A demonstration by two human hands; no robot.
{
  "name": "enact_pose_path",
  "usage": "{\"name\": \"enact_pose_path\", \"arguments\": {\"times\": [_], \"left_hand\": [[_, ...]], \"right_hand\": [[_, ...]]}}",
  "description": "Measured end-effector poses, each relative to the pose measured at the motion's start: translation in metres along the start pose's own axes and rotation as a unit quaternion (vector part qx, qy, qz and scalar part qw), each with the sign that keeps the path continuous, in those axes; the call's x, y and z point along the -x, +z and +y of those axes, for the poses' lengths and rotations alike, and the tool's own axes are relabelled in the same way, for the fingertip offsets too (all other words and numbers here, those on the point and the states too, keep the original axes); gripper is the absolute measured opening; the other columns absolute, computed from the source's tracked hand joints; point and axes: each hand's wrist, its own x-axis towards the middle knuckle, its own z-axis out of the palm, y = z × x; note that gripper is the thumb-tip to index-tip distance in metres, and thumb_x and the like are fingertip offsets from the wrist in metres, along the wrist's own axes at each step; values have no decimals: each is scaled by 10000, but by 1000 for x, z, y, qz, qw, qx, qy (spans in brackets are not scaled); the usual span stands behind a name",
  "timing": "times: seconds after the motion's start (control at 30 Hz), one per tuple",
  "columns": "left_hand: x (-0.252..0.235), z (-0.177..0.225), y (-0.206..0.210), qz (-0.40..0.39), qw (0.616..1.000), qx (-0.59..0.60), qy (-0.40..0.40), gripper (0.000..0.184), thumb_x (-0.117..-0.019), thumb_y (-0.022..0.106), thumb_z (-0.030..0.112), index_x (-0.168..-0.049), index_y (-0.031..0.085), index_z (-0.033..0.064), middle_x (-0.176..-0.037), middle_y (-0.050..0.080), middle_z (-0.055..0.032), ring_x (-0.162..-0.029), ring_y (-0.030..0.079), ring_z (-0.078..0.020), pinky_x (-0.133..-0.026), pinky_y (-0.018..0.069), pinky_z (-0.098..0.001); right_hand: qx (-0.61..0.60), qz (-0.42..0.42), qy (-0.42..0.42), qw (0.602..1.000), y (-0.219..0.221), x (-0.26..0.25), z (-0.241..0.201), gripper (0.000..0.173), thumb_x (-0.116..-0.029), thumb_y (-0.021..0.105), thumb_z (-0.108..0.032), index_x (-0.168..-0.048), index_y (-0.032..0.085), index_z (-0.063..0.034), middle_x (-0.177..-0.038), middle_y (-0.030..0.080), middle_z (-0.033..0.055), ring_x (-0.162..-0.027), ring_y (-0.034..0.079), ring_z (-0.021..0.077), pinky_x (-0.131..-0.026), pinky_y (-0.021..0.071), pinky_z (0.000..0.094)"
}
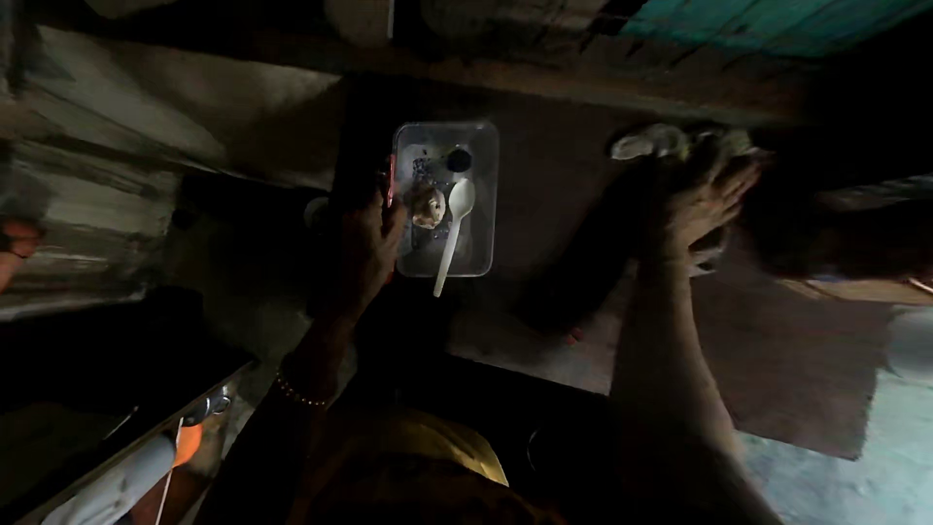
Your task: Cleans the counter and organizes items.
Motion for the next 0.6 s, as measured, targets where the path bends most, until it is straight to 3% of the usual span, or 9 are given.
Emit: {"name": "enact_pose_path", "arguments": {"times": [0.13,0.27,0.33,0.4,0.47,0.53,0.6], "left_hand": [[-19,-34,-26,-2,998,61,-24,316,-1081,513,271,-1340,602,113,-777,607,-122,-533,550,-199,-483,502,-348],[-18,-90,-49,27,996,72,-39,321,-1068,534,306,-1290,641,99,-767,604,-50,-559,542,-123,-500,492,-297],[-11,-119,-64,31,996,60,-60,335,-1060,543,313,-1336,633,144,-832,645,-35,-608,575,-109,-532,521,-290],[-1,-119,-89,11,983,73,-165,343,-1071,539,297,-1363,596,127,-844,626,-66,-610,554,-133,-545,502,-305],[6,-118,-103,31,968,46,-245,323,-1066,555,315,-1218,637,42,-750,591,-69,-539,526,-114,-491,482,-279],[13,-125,-110,59,969,24,-237,325,-1050,585,302,-1143,648,-2,-750,590,-72,-557,523,-103,-519,486,-272],[19,-133,-116,84,978,-2,-190,313,-1040,598,277,-1186,632,2,-778,589,-71,-597,524,-112,-551,475,-291]], "right_hand": [[-8,-39,-60,997,21,51,-106,738,-996,572,-388,-1608,301,-78,-1659,122,325,-1536,119,512,-1232,124,630],[-55,-22,-155,986,74,91,-208,644,-962,619,-334,-1549,442,-136,-1633,275,278,-1534,212,452,-1233,142,625],[-79,6,-141,987,92,96,-238,585,-959,607,-322,-1507,500,-145,-1602,351,255,-1514,278,427,-1230,191,584],[-106,13,-135,985,96,104,-253,527,-984,578,-268,-1484,525,-110,-1585,393,235,-1494,332,411,-1227,228,552],[-137,0,-158,978,93,120,-265,462,-996,564,-201,-1432,569,-48,-1538,463,225,-1439,419,405,-1206,278,539],[-141,-19,-201,969,95,130,-281,419,-1035,502,-215,-1402,593,-34,-1515,493,216,-1424,440,401,-1210,268,550],[-128,-26,-272,953,107,130,-296,459,-1068,435,-351,-1423,597,-109,-1506,508,196,-1417,453,380,-1209,262,567]]}}
